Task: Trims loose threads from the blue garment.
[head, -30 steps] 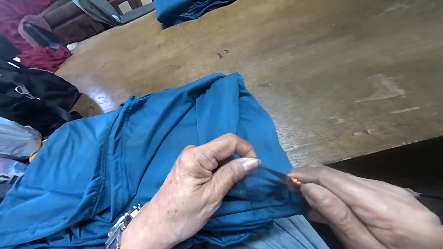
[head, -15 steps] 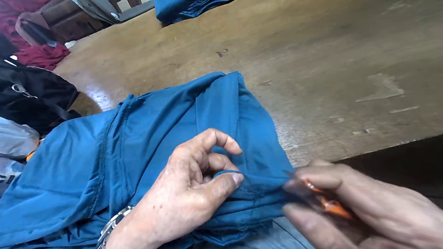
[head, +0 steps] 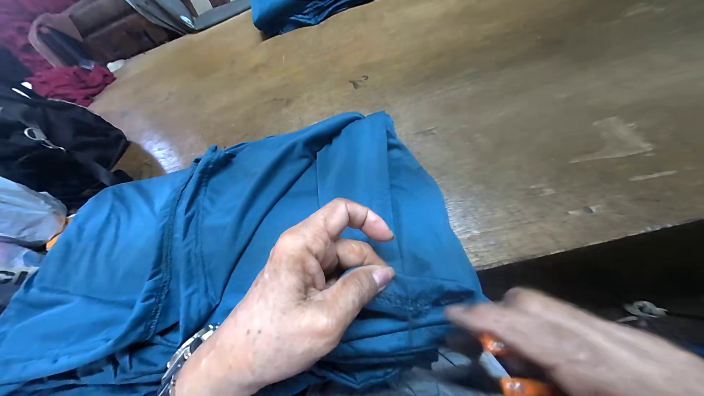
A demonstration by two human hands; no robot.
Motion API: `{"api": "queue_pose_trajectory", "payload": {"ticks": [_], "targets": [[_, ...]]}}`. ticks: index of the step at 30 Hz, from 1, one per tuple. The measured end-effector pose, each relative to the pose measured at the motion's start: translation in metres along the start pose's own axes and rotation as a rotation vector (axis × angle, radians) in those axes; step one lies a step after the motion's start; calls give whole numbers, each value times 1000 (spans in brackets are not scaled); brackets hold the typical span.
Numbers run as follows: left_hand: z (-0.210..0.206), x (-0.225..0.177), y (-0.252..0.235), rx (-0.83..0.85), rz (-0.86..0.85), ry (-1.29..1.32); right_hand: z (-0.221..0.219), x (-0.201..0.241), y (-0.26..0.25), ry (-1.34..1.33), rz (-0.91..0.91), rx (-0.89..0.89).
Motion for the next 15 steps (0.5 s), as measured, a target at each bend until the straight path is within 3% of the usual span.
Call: {"api": "queue_pose_trajectory", "payload": {"ticks": [6,15], "targets": [[-1,5,-4,15,29,90,7,-24,6,284,32,-117],[-5,4,-5,22,28,73,-8,-19,8,264,45,-160]]}}
Point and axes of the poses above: each hand's wrist, its own y-axis away from the middle knuckle, its own z-axis out of the back of the hand, x = y × z, the point moved 7 cm from there along -y, towards the middle knuckle, and after that the axes turned 3 degrees about y, right-handed, at the moved point
